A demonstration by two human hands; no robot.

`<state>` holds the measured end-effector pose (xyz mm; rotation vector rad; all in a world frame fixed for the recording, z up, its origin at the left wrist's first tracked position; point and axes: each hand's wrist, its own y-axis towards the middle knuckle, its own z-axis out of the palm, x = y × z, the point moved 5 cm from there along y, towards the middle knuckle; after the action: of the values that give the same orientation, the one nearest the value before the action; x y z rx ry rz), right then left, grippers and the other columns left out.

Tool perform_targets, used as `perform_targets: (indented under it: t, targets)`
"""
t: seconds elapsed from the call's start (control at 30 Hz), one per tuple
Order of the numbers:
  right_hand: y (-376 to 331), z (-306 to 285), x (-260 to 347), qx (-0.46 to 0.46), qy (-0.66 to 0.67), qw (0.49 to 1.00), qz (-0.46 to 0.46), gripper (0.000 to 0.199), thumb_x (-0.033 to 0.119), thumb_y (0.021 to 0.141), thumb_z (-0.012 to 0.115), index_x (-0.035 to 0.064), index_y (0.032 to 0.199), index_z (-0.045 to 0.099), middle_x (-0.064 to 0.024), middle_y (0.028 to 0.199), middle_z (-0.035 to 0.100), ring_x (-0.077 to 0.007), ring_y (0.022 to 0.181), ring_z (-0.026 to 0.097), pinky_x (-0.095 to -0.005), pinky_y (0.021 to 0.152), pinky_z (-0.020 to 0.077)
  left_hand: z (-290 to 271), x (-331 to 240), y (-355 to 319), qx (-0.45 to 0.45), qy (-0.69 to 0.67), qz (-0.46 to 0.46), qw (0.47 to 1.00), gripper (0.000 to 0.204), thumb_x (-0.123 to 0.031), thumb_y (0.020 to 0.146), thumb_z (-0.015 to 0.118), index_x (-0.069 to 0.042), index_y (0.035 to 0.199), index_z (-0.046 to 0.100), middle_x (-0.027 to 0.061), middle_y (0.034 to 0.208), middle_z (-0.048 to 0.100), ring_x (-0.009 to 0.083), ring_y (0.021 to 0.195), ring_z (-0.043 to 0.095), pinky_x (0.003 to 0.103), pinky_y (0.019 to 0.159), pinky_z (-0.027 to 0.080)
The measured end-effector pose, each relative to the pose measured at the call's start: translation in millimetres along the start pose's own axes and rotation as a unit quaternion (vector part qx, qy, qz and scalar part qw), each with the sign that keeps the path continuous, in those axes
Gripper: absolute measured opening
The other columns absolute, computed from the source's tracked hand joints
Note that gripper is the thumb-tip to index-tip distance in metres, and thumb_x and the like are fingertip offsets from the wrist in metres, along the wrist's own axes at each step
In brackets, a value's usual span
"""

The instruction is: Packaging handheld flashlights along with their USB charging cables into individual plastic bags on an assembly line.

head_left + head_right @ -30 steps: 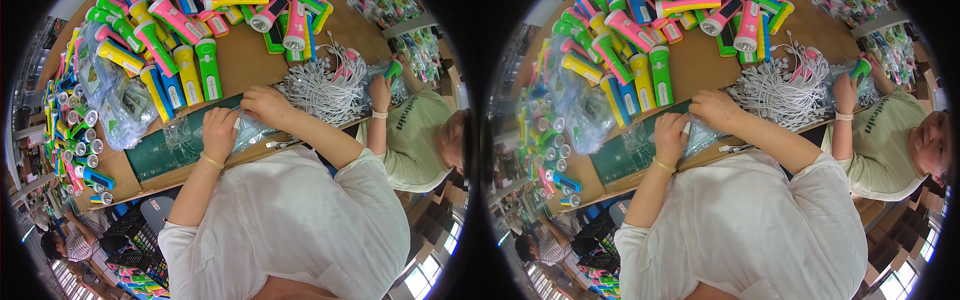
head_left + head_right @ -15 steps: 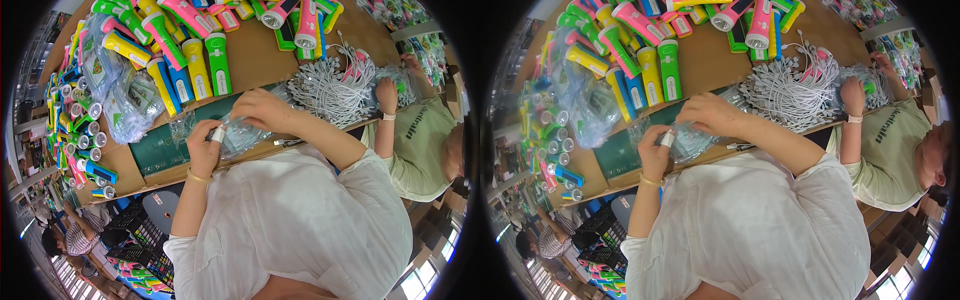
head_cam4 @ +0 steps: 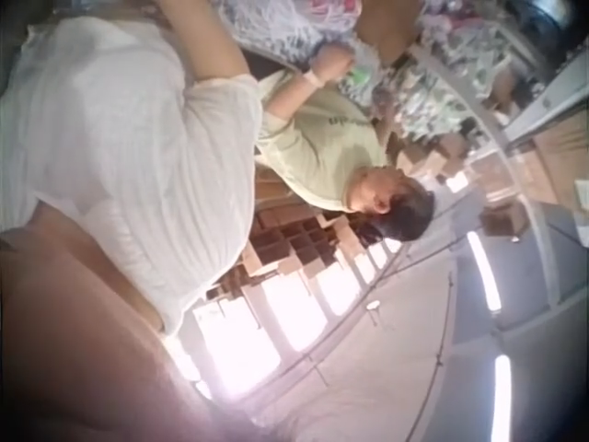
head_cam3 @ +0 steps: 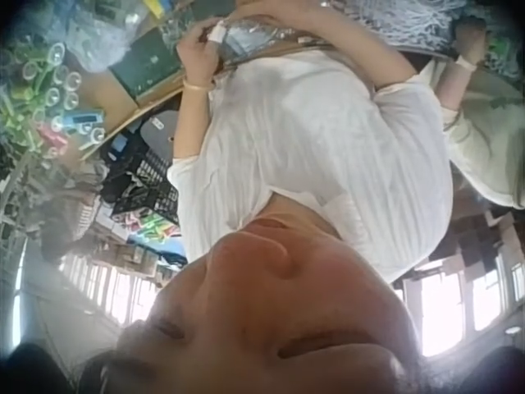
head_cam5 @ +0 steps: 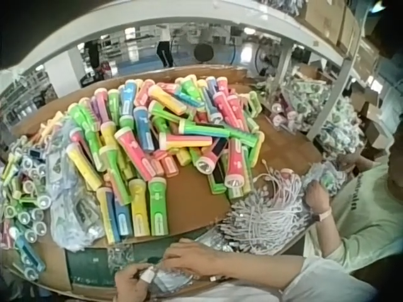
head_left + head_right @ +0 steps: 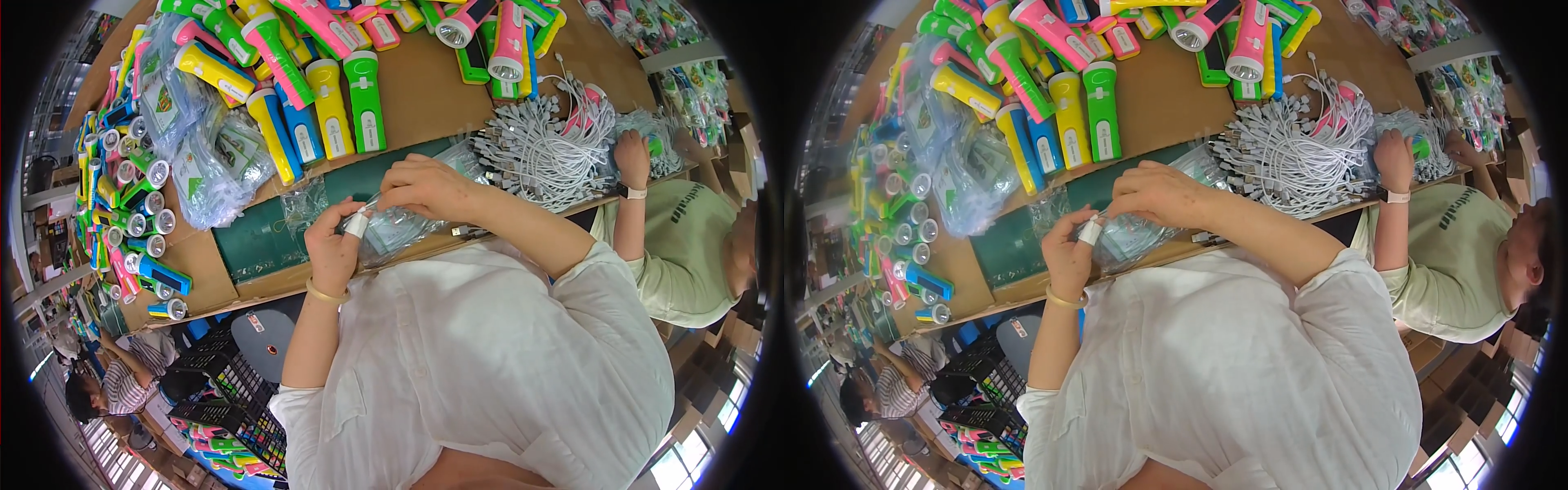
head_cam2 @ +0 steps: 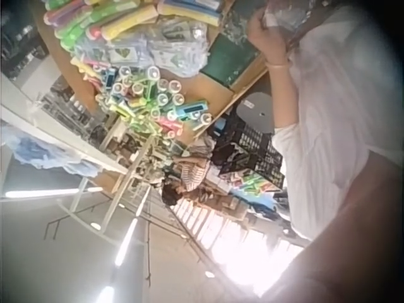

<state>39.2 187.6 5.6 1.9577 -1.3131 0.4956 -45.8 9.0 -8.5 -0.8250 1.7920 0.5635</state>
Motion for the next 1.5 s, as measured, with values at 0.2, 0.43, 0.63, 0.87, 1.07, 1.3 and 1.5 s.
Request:
perform_targets:
  t: [0.2,0.43,0.63,0.87,1.07,1.3,1.5]
  targets:
    - [1.3,-2.2,2.8,-0.030,0.033,0.999,0.030,0.035,0.002,0.082,0.073,0.0192,0.112,0.072,-0.0009,0.097,0.064,-0.0209,0.092,0.061,-0.0362,0.079,0.0451,-4.9,-4.8,1.2,-0.024,0.023,0.026,0.999,0.016,-0.002,0.086,0.076,0.002,0.101,0.074,0.0114,0.101,0.075,0.0258,0.114,0.069,0.033,0.095,0.052]
    - [2.3,-2.7,5.2,-0.013,0.014,1.000,-0.006,0.039,0.003,0.082,0.074,0.0208,0.117,0.071,-0.0007,0.097,0.063,-0.0208,0.091,0.061,-0.0361,0.078,0.0453,-1.7,3.7,-4.3,-0.028,0.005,0.013,1.000,0.017,-0.001,0.085,0.077,-0.001,0.102,0.074,0.0122,0.100,0.076,0.0278,0.114,0.070,0.035,0.096,0.053]
    - [0.3,0.2,1.6,0.003,-0.005,1.000,0.022,0.023,0.010,0.085,0.073,0.0172,0.107,0.068,-0.0002,0.095,0.061,-0.0211,0.094,0.061,-0.0370,0.080,0.0451,8.3,-28.8,-1.3,0.042,0.130,0.215,0.967,0.030,0.008,0.078,0.065,-0.003,0.106,0.071,0.0128,0.095,0.071,0.0312,0.095,0.070,0.047,0.104,0.050]
    - [-24.8,-6.4,-14.6,0.091,-0.072,0.991,0.072,0.011,0.021,0.085,0.075,0.0124,0.091,0.069,-0.0019,0.097,0.060,-0.0212,0.100,0.059,-0.0384,0.086,0.0448,11.1,-38.0,-5.1,0.097,0.230,0.282,0.926,0.041,0.010,0.065,0.060,-0.003,0.103,0.070,0.0123,0.094,0.062,0.0325,0.095,0.062,0.054,0.111,0.045]
    - [-30.2,-15.8,-16.9,0.110,-0.112,0.979,0.127,0.018,0.024,0.084,0.077,0.0103,0.093,0.070,-0.0052,0.100,0.061,-0.0244,0.103,0.060,-0.0392,0.090,0.0475,17.8,-37.1,2.2,0.113,0.276,0.288,0.910,0.032,0.006,0.065,0.065,-0.004,0.095,0.067,0.0114,0.099,0.062,0.0306,0.098,0.060,0.053,0.106,0.046]
    - [43.9,-51.3,-45.3,-0.084,-0.128,0.960,0.232,0.062,0.032,0.083,0.079,0.0058,0.133,0.054,-0.0158,0.117,0.063,-0.0350,0.106,0.066,-0.0433,0.087,0.0550,80.6,-53.3,-24.2,0.284,0.337,0.438,0.783,0.006,-0.009,0.076,0.061,-0.006,0.081,0.064,0.0071,0.093,0.061,0.0244,0.092,0.058,0.036,0.081,0.047]
    - [95.7,-31.7,-61.4,0.051,-0.330,0.849,0.410,0.075,0.033,0.079,0.079,-0.0050,0.136,0.049,-0.0212,0.118,0.062,-0.0336,0.103,0.069,-0.0442,0.080,0.0581,78.1,-41.5,-1.2,0.269,0.276,0.284,0.878,0.011,0.002,0.073,0.061,-0.001,0.083,0.065,0.0127,0.087,0.062,0.0329,0.092,0.060,0.042,0.082,0.051]
